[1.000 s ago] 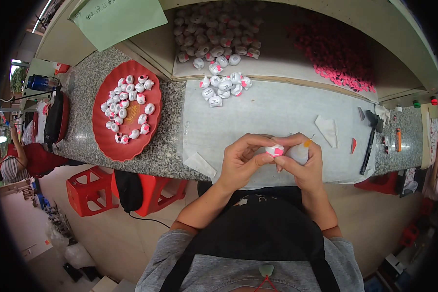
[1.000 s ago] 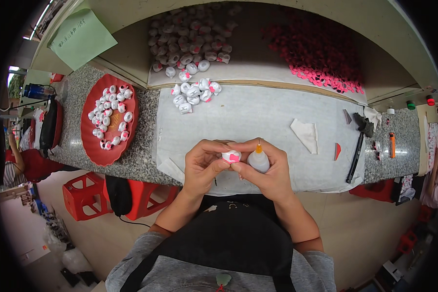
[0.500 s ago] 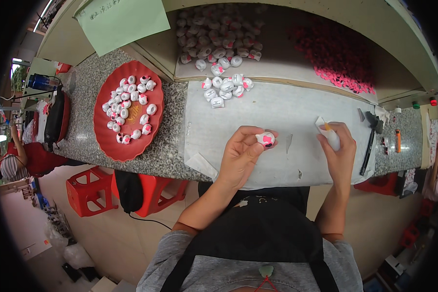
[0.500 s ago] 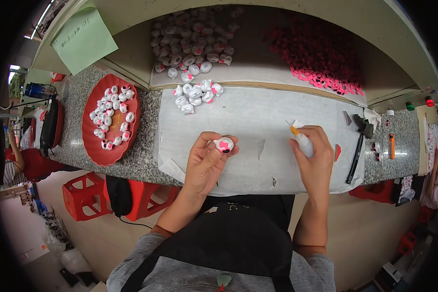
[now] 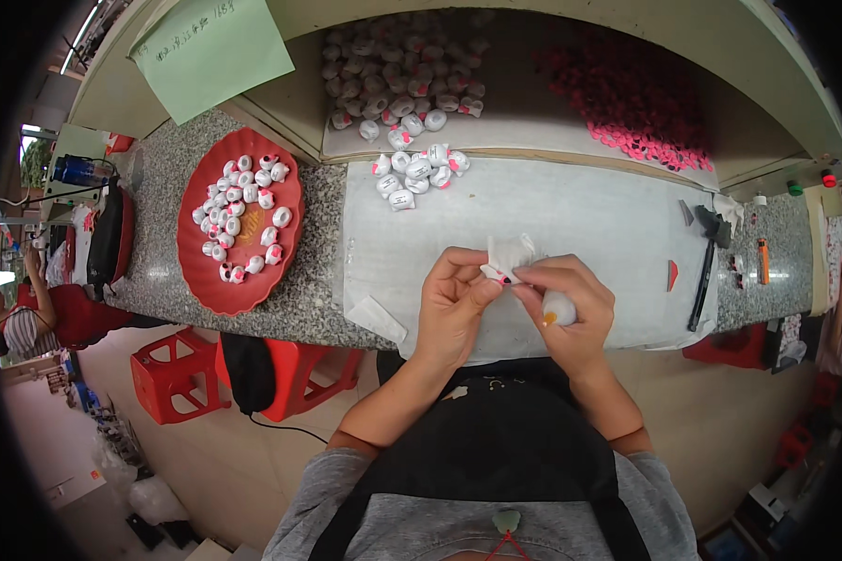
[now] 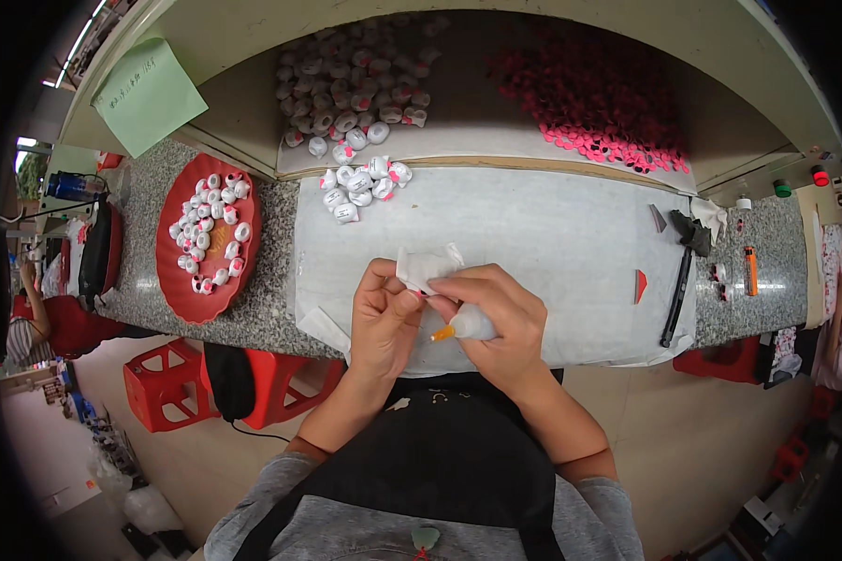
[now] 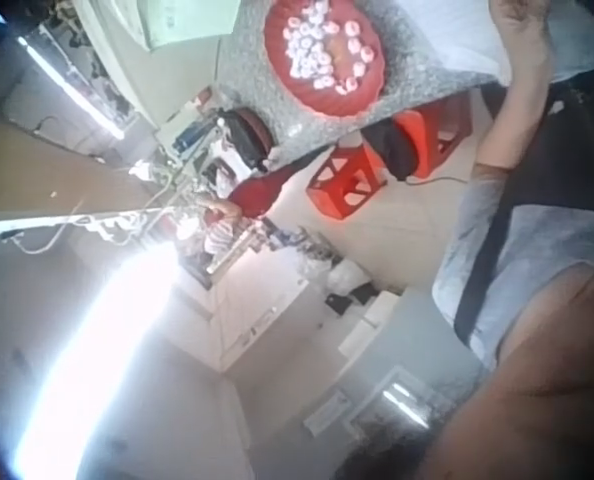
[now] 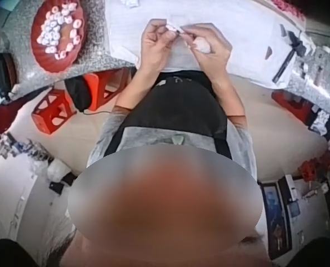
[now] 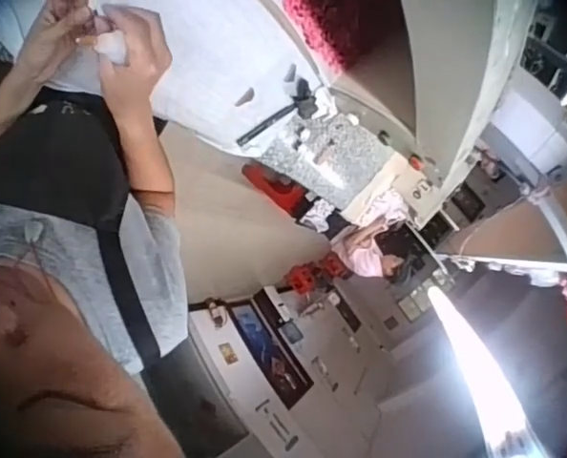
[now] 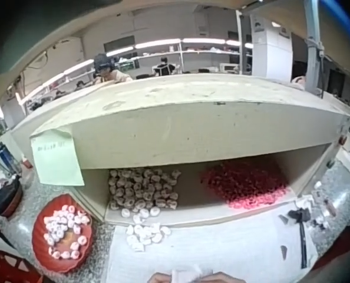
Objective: Applying a red liquid substance to small white toy heads at a factory workbench.
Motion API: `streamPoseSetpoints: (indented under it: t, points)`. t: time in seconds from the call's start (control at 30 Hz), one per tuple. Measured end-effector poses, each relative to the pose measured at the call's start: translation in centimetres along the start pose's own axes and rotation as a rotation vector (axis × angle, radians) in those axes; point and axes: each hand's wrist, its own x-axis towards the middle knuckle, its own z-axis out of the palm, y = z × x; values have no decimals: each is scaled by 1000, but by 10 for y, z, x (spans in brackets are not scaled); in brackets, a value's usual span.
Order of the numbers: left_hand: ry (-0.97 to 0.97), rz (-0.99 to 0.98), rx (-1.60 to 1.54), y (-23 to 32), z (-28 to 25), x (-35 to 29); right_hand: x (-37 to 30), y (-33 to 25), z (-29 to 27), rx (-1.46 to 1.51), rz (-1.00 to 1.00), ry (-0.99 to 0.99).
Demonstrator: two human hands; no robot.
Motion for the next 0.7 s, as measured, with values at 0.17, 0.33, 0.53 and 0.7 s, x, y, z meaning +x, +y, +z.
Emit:
streamPoseSetpoints:
  t: [0.17,0.33,0.53,0.7]
  points:
    - [51,75,251,-3,1,-5,0,4,-5,-62,-48,-7]
    - [-14,-17,215,7,3,2,3,5,-45,40,272,110]
    - [-81,-70,99,6,4,10,9,4,-59,-292,193,42]
    - [-100,7,190,11,-1,5,12,-7,-6,311,417,-172]
